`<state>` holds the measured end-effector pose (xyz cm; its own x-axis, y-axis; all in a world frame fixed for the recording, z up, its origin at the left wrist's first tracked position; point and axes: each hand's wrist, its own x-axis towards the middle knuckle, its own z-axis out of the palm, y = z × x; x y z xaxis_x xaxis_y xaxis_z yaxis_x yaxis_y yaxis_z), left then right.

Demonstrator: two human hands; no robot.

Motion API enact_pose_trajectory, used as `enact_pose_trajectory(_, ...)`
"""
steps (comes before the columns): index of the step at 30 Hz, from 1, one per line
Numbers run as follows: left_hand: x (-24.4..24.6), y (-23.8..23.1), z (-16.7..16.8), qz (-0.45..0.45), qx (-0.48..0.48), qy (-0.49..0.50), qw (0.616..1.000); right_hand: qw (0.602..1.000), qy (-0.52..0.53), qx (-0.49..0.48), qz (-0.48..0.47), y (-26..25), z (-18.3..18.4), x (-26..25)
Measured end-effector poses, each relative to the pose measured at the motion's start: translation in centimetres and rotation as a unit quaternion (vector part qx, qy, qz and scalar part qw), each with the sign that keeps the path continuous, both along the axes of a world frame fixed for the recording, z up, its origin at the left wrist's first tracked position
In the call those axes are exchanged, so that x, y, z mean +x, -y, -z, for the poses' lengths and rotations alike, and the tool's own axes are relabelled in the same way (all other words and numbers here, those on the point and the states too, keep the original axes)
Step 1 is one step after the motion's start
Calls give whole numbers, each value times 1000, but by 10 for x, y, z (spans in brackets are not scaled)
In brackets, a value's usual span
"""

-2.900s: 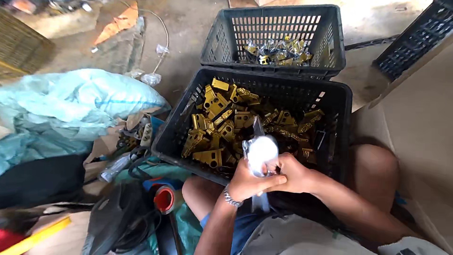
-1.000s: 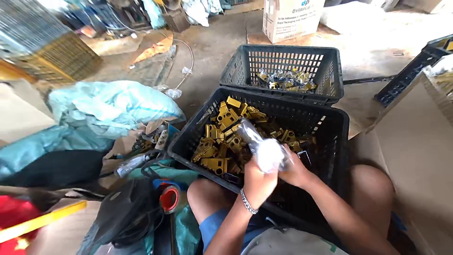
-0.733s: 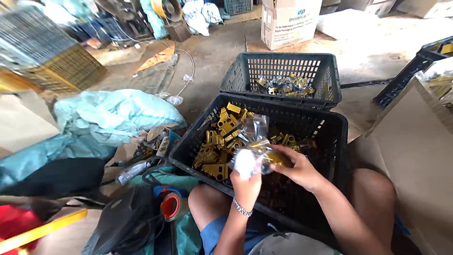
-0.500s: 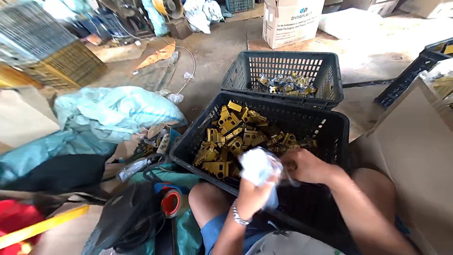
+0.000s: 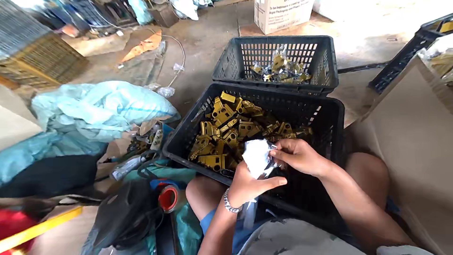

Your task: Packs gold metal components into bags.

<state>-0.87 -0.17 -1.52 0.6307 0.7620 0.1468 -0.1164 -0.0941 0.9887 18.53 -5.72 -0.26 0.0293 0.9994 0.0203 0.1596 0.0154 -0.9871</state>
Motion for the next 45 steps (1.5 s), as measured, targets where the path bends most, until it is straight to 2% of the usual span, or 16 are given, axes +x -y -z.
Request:
enact_pose_trajectory(3, -14, -8, -13, 48, -151, -99, 982, 994, -81, -75, -20, 12, 7, 2)
enact_pose_trajectory(10, -3, -11, -18, 91, -165, -198, 962, 998, -41, -30, 41, 10, 20, -6)
enact_pose_trajectory(12, -1, -16, -15, 80, -102, -218, 967, 998, -52, -33, 27, 12, 26, -8)
enact_pose_trajectory(15, -8, -45, 2, -103, 177, -287, 936, 986, -155, -62, -17, 15, 27, -3)
enact_pose_trajectory(18, -5, -65, 16, -228, 171, -222, 932, 977, -190, -58, 73, 9, 25, -9)
enact_pose_trajectory(21, 7, -40, 8, 15, -13, -27, 999, 992, -122, -4, 36, 2, 26, -17)
enact_pose_trajectory(23, 12, -35, 18, 78, 10, 16, 997, 997, -34, 56, -31, -2, 28, -13)
enact_pose_trajectory(24, 8, -40, 23, 5, 84, -32, 996, 998, -6, 55, -28, -5, 27, -7)
enact_pose_trajectory(26, -4, -58, 28, -191, 244, -205, 928, 999, -1, 15, 39, -10, 24, 13)
enact_pose_trajectory(28, -15, -75, 35, -295, 244, -227, 896, 989, 22, -9, 148, -18, 21, 31)
enact_pose_trajectory(29, -15, -79, 34, -296, 191, -177, 919, 982, 47, -13, 180, -24, 19, 35)
enact_pose_trajectory(32, 3, -61, 23, -86, -11, -21, 996, 992, 92, 38, 72, -31, 21, 18)
enact_pose_trajectory(35, 22, -46, 24, 50, -101, 18, 993, 985, 73, 104, -114, -37, 24, 1)
enact_pose_trajectory(38, 18, -59, 36, 12, -69, 20, 997, 986, 7, -22, -163, -44, 15, 31)
enact_pose_trajectory(41, 13, -67, 57, -99, 28, -47, 994, 972, 62, -222, -42, -65, 28, 90)
enact_pose_trajectory(45, 8, -65, 58, -150, 13, -4, 989, 829, 334, -438, 98, -100, 139, 164)
